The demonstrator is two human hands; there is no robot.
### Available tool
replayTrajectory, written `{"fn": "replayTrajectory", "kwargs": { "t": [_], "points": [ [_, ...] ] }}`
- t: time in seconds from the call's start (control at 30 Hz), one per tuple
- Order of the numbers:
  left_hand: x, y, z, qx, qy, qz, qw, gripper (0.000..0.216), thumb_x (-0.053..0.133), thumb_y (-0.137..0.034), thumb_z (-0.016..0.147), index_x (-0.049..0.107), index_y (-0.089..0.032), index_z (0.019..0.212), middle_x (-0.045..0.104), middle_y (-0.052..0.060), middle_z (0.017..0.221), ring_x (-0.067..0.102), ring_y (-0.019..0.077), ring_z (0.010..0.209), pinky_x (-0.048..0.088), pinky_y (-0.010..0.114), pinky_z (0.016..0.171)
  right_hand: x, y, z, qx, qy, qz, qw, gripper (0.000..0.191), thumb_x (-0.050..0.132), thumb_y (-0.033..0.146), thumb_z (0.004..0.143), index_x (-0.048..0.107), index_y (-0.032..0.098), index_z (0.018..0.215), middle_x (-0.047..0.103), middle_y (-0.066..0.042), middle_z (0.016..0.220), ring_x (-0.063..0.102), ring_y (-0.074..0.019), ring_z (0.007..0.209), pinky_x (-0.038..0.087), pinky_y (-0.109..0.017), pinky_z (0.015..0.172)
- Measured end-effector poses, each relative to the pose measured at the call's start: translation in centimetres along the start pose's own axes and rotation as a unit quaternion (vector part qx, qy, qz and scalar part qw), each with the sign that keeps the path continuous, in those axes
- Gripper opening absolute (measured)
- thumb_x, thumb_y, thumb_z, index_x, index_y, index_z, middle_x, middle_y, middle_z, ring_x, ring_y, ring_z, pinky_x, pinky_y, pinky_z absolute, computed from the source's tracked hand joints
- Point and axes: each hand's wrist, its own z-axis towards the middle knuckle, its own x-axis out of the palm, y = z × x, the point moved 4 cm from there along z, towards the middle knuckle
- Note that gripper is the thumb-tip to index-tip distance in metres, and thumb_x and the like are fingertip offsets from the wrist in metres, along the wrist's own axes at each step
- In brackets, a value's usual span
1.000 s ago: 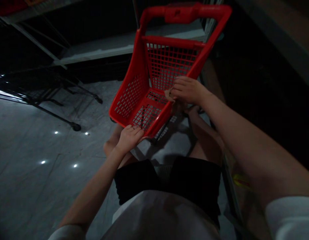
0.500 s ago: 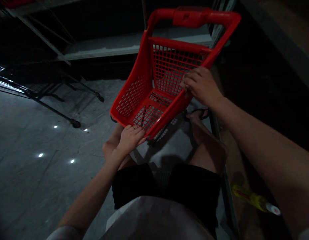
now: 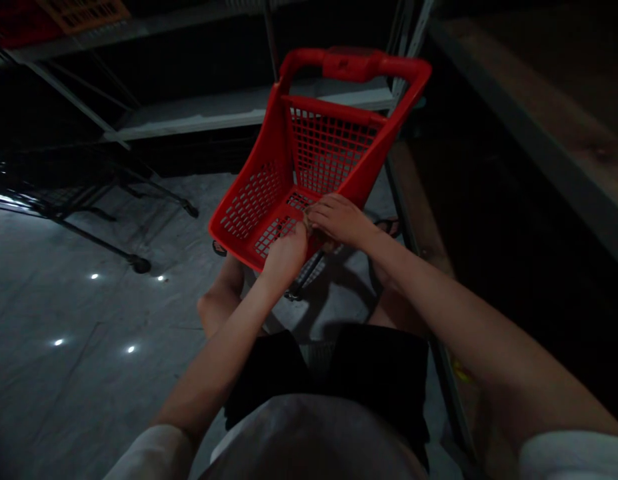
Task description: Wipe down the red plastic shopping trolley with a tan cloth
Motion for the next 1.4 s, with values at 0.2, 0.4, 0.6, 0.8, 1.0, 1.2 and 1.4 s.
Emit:
{"fn": "replayTrajectory", "kwargs": {
  "t": [0.2, 0.4, 0.6, 0.8, 1.0, 1.2, 1.4],
  "points": [
    [-0.2, 0.2, -0.9, 0.001, 0.043, 0.007, 0.999, 0.023, 0.037, -0.017, 0.115, 0.058, -0.013, 0.124, 0.080, 0.015, 0.094, 0.085, 0.0284, 0.088, 0.062, 0.029, 0.069, -3.5, -9.8, 0.2, 0.001, 0.045, -0.053, 0.998, 0.032, 0.054, 0.044, 0.109, 0.078, 0.023, 0.111, 0.080, -0.011, 0.111, 0.066, -0.0279, 0.117, 0.048, -0.049, 0.110],
    [-0.3, 0.9, -0.7, -0.006, 0.048, -0.017, 0.999, 0.019, 0.041, -0.023, 0.115, 0.058, -0.016, 0.120, 0.081, 0.015, 0.100, 0.084, 0.0255, 0.089, 0.061, 0.028, 0.071, -7.4, -19.0, 0.1, 0.010, -0.015, -0.122, 0.992, 0.058, 0.040, 0.062, 0.112, 0.078, 0.019, 0.115, 0.081, -0.015, 0.120, 0.066, -0.0277, 0.130, 0.037, -0.060, 0.120],
    [0.1, 3.4, 0.3, 0.005, 0.022, -0.009, 1.000, 0.024, 0.041, -0.031, 0.116, 0.058, -0.017, 0.124, 0.080, 0.014, 0.095, 0.084, 0.0281, 0.089, 0.059, 0.031, 0.073, -7.3, -20.7, 1.6, 0.081, 0.026, -0.149, 0.985, 0.069, 0.030, 0.060, 0.112, 0.079, 0.011, 0.115, 0.076, -0.021, 0.134, 0.061, -0.0288, 0.141, 0.035, -0.062, 0.118],
    [-0.4, 7.2, -0.5, 0.026, 0.043, 0.044, 0.998, 0.030, 0.038, -0.034, 0.117, 0.059, -0.015, 0.128, 0.080, 0.013, 0.094, 0.084, 0.0279, 0.093, 0.058, 0.030, 0.074, -8.1, -17.4, 2.2, 0.072, 0.051, -0.158, 0.983, 0.041, 0.055, 0.045, 0.109, 0.077, 0.011, 0.118, 0.078, -0.020, 0.129, 0.063, -0.0283, 0.132, 0.041, -0.054, 0.116],
    [-0.4, 11.1, -1.8, 0.037, 0.052, 0.067, 0.996, 0.030, 0.037, -0.035, 0.117, 0.059, -0.018, 0.130, 0.081, 0.013, 0.102, 0.083, 0.0286, 0.094, 0.058, 0.031, 0.074, -9.2, -14.4, 2.6, 0.031, 0.074, -0.183, 0.980, 0.028, 0.059, 0.044, 0.107, 0.074, 0.022, 0.117, 0.078, -0.009, 0.123, 0.064, -0.0268, 0.121, 0.050, -0.044, 0.104],
    [-0.8, 13.7, -2.5, 0.024, 0.066, 0.088, 0.994, 0.031, 0.035, -0.035, 0.116, 0.060, -0.020, 0.125, 0.081, 0.012, 0.100, 0.081, 0.0289, 0.092, 0.059, 0.032, 0.075, -9.2, -11.8, 2.5, 0.040, 0.063, -0.187, 0.980, 0.031, 0.050, 0.042, 0.111, 0.072, 0.021, 0.121, 0.074, -0.010, 0.132, 0.061, -0.0287, 0.123, 0.048, -0.047, 0.105],
    [-0.7, 13.8, -2.0, 0.017, 0.074, 0.078, 0.994, 0.037, 0.033, -0.036, 0.116, 0.060, -0.015, 0.131, 0.080, 0.015, 0.100, 0.081, 0.0327, 0.095, 0.061, 0.037, 0.079, -2.3, -1.2, 5.4, 0.018, 0.058, -0.139, 0.988, 0.030, 0.051, 0.033, 0.112, 0.075, 0.017, 0.110, 0.077, -0.012, 0.112, 0.059, -0.0280, 0.113, 0.042, -0.044, 0.103]
  ]
}}
